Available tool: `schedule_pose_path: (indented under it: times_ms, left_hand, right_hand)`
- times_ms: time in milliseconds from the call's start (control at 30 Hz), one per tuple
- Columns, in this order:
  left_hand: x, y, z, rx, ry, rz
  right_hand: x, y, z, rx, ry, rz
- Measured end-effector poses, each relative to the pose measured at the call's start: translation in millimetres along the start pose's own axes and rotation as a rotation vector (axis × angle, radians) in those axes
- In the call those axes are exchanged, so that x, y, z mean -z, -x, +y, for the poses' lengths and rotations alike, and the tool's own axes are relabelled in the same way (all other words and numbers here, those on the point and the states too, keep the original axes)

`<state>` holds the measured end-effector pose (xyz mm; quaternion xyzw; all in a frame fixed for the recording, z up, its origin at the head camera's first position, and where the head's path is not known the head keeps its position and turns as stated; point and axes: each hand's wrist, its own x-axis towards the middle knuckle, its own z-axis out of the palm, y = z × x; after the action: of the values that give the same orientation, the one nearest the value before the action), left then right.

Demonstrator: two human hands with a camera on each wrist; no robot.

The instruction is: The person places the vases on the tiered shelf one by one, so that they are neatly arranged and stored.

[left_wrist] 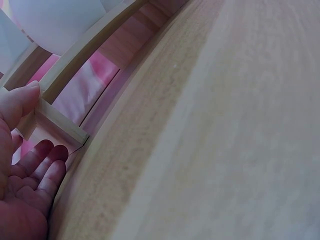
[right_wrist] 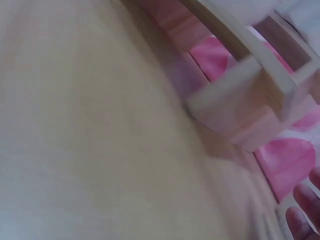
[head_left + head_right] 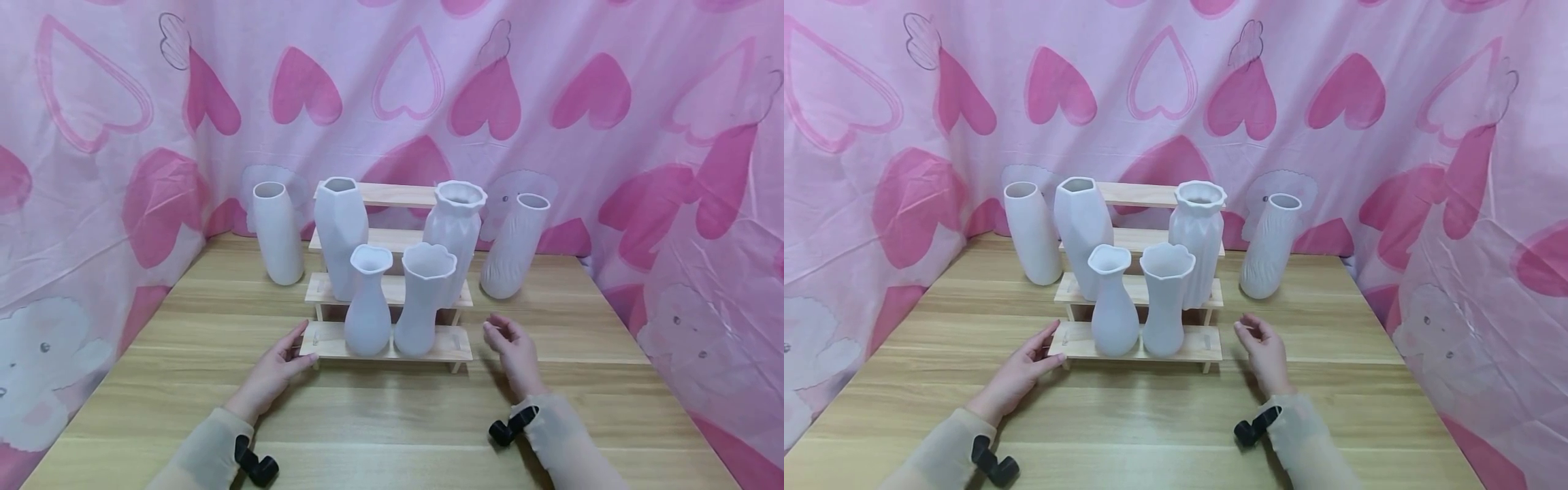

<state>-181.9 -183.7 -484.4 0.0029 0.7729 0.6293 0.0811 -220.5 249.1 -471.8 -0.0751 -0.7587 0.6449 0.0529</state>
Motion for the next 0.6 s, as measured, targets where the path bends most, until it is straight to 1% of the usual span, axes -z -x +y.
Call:
schedule_pose_path:
  times_ms: [67, 167, 300, 433, 500, 600]
  left_hand:
    - [-0.1, -0.2, -0.2, 0.0, 0.002, -0.002]
    - [0.1, -0.3, 0.0, 0.0, 0.0, -0.001]
    - [0.5, 0.1, 0.4, 0.005, -0.007, 0.005]
    - [0.6, 1.2, 1.9, 0.015, 0.004, 0.003]
    - [0.6, 1.6, 2.7, 0.017, 0.012, -0.003]
    - [0.4, 1.9, 3.5, 0.017, 0.019, -0.009]
  right_hand:
    - [4, -7.3, -6, -0.003, -0.024, 0.031]
    - [10, -20.5, -15, 0.02, -0.006, 0.091]
    - [16, -42.2, -25, 0.047, 0.036, 0.211]
    - [19, -63.0, -32, 0.046, 0.017, 0.318]
    - [20, -72.1, -34, 0.045, 0.012, 0.337]
    - [21, -84.9, -37, 0.055, 0.022, 0.317]
